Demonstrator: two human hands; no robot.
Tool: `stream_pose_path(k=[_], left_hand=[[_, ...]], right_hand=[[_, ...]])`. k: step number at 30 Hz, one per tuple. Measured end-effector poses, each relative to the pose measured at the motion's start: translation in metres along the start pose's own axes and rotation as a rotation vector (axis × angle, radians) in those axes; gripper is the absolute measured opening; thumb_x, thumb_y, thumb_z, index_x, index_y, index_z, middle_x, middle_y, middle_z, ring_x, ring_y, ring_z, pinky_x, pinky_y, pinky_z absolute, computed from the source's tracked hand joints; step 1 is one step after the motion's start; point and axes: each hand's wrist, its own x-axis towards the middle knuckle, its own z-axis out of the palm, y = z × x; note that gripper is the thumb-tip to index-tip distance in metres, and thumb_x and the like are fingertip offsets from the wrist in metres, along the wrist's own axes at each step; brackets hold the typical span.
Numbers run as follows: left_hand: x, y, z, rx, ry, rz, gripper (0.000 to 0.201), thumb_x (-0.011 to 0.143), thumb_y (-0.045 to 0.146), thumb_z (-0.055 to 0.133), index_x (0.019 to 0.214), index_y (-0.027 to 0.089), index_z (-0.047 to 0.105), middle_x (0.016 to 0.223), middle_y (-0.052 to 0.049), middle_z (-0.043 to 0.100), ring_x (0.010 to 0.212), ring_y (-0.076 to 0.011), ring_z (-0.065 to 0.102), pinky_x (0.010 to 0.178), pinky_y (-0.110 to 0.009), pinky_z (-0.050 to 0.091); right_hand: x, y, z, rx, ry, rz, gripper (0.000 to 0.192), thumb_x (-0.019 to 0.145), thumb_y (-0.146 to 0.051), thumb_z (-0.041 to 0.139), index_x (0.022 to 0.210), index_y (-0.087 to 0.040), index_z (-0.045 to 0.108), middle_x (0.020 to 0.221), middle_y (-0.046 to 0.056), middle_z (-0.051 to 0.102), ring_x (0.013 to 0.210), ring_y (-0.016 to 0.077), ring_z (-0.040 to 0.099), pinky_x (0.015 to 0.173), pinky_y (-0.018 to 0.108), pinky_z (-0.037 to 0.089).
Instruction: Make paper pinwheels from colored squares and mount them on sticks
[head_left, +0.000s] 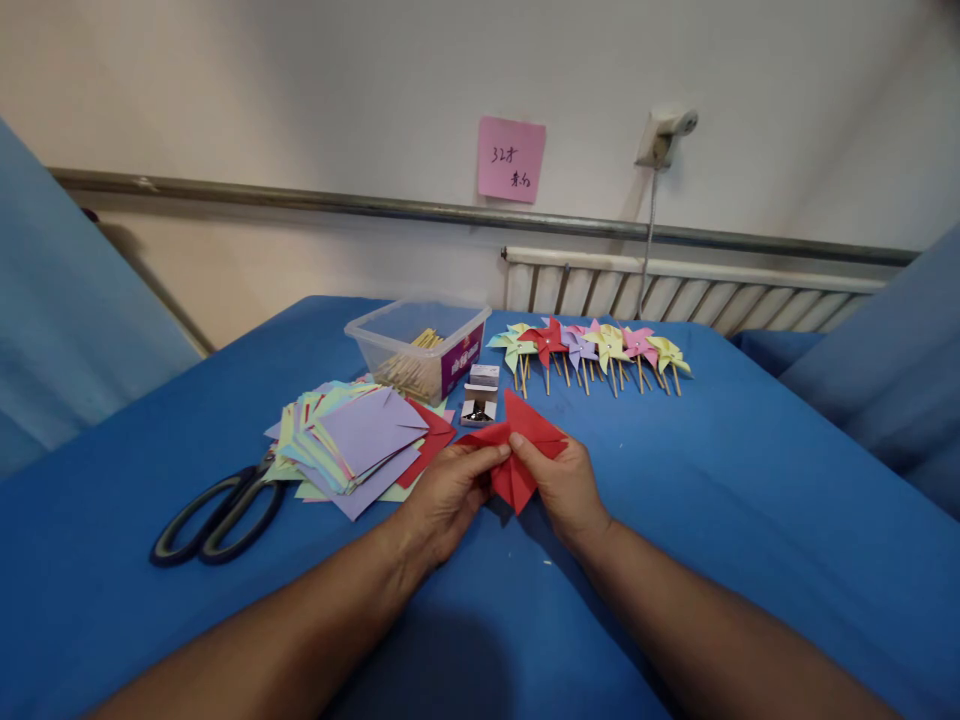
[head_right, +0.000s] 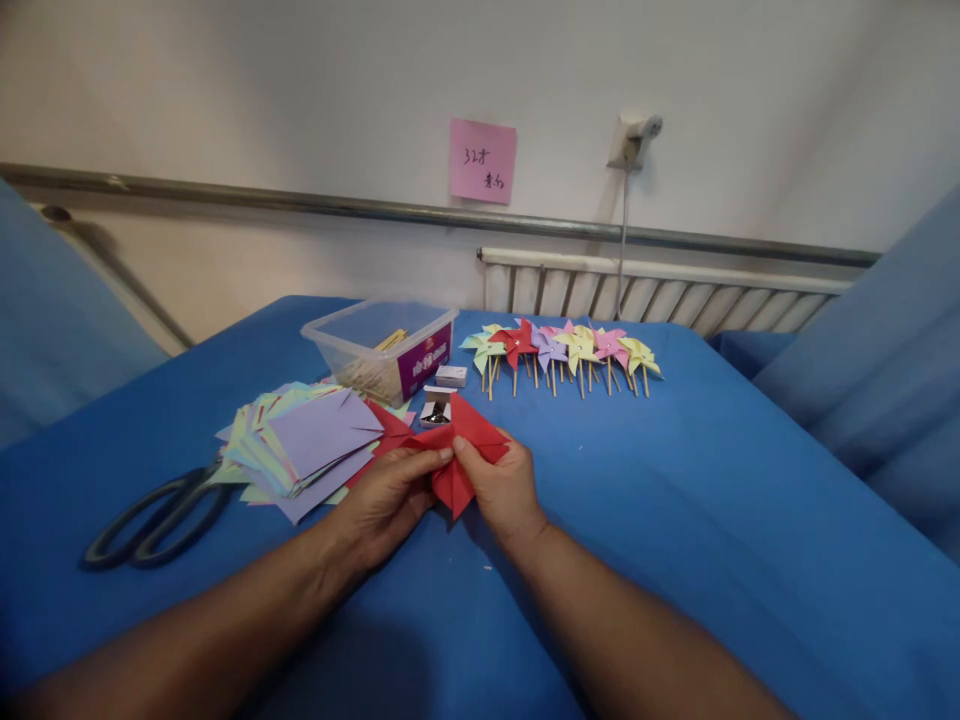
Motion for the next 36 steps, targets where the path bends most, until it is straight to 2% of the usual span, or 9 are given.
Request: stream_pose_path(k=[8, 14, 18, 21, 25, 28, 33, 36], left_hand=[[0.004, -0.001, -0.008, 0.061, -0.022, 0.091, 0.016, 0.07, 0.021, 0.072, 0.083, 0.012, 0.073, 0.08, -0.008, 0.072, 0.073, -0.0169, 0.064, 0.075, -0.028, 0.048], [0.011, 0.011, -0.016, 0.028, 0.082, 0.115, 0.016, 0.067, 0.02, 0.073, 0.079, 0.009, 0.072, 0.075, -0.007, 0.072, 0.07, -0.0169, 0.064, 0.073, -0.027, 0.049], [0.014, 0.019, -0.018, -0.028, 0.137, 0.151, 0.019, 0.064, 0.017, 0.075, 0.082, 0.011, 0.072, 0.075, -0.005, 0.073, 0.066, -0.0152, 0.064, 0.07, -0.026, 0.05], [0.013, 0.024, -0.017, -0.046, 0.166, 0.158, 0.024, 0.062, 0.015, 0.075, 0.085, 0.012, 0.071, 0.077, -0.004, 0.073, 0.067, -0.0156, 0.064, 0.069, -0.026, 0.05], [0.01, 0.025, -0.016, -0.059, 0.127, 0.161, 0.026, 0.062, 0.015, 0.074, 0.088, 0.013, 0.071, 0.08, -0.004, 0.073, 0.073, -0.0154, 0.065, 0.073, -0.026, 0.05], [0.01, 0.023, -0.016, -0.042, 0.098, 0.15, 0.026, 0.063, 0.016, 0.074, 0.089, 0.013, 0.071, 0.081, -0.004, 0.073, 0.074, -0.0151, 0.065, 0.075, -0.026, 0.05], [0.011, 0.015, -0.017, -0.009, 0.084, 0.112, 0.025, 0.062, 0.017, 0.075, 0.086, 0.013, 0.071, 0.077, -0.004, 0.072, 0.069, -0.0147, 0.063, 0.069, -0.026, 0.049], [0.011, 0.011, -0.017, 0.03, 0.057, 0.085, 0.02, 0.062, 0.019, 0.076, 0.08, 0.012, 0.07, 0.075, -0.005, 0.071, 0.067, -0.0151, 0.062, 0.066, -0.027, 0.049]], right_hand=[[-0.002, 0.0, -0.003, 0.057, -0.079, 0.046, 0.025, 0.078, -0.034, 0.067, 0.096, -0.018, 0.065, 0.095, 0.005, 0.07, 0.085, 0.0202, 0.064, 0.083, 0.036, 0.049], [-0.002, 0.004, -0.004, -0.004, 0.0, -0.055, 0.022, 0.079, -0.027, 0.062, 0.099, -0.023, 0.051, 0.085, 0.0, 0.062, 0.075, 0.0138, 0.059, 0.071, 0.028, 0.048], [-0.004, 0.004, -0.003, -0.107, 0.047, -0.126, 0.029, 0.076, -0.019, 0.06, 0.101, -0.025, 0.046, 0.091, -0.001, 0.057, 0.066, 0.01, 0.055, 0.066, 0.025, 0.046], [-0.007, 0.0, -0.003, -0.199, -0.037, -0.166, 0.034, 0.076, -0.015, 0.058, 0.107, -0.026, 0.047, 0.098, 0.0, 0.058, 0.068, 0.0103, 0.055, 0.067, 0.026, 0.046], [-0.011, -0.006, -0.002, -0.295, -0.211, -0.223, 0.037, 0.077, -0.012, 0.056, 0.111, -0.028, 0.053, 0.098, 0.0, 0.06, 0.071, 0.0119, 0.056, 0.068, 0.027, 0.046], [-0.012, -0.008, -0.002, -0.328, -0.26, -0.232, 0.03, 0.077, -0.014, 0.059, 0.104, -0.027, 0.06, 0.09, 0.0, 0.061, 0.07, 0.0132, 0.057, 0.068, 0.027, 0.046], [-0.008, -0.005, -0.004, -0.281, -0.188, -0.181, 0.005, 0.077, -0.026, 0.064, 0.08, -0.022, 0.066, 0.08, 0.001, 0.06, 0.07, 0.0142, 0.056, 0.067, 0.028, 0.045], [-0.004, -0.002, -0.006, -0.267, -0.14, -0.12, 0.012, 0.078, -0.031, 0.065, 0.073, -0.02, 0.062, 0.07, 0.0, 0.058, 0.065, 0.0136, 0.053, 0.065, 0.027, 0.043]])
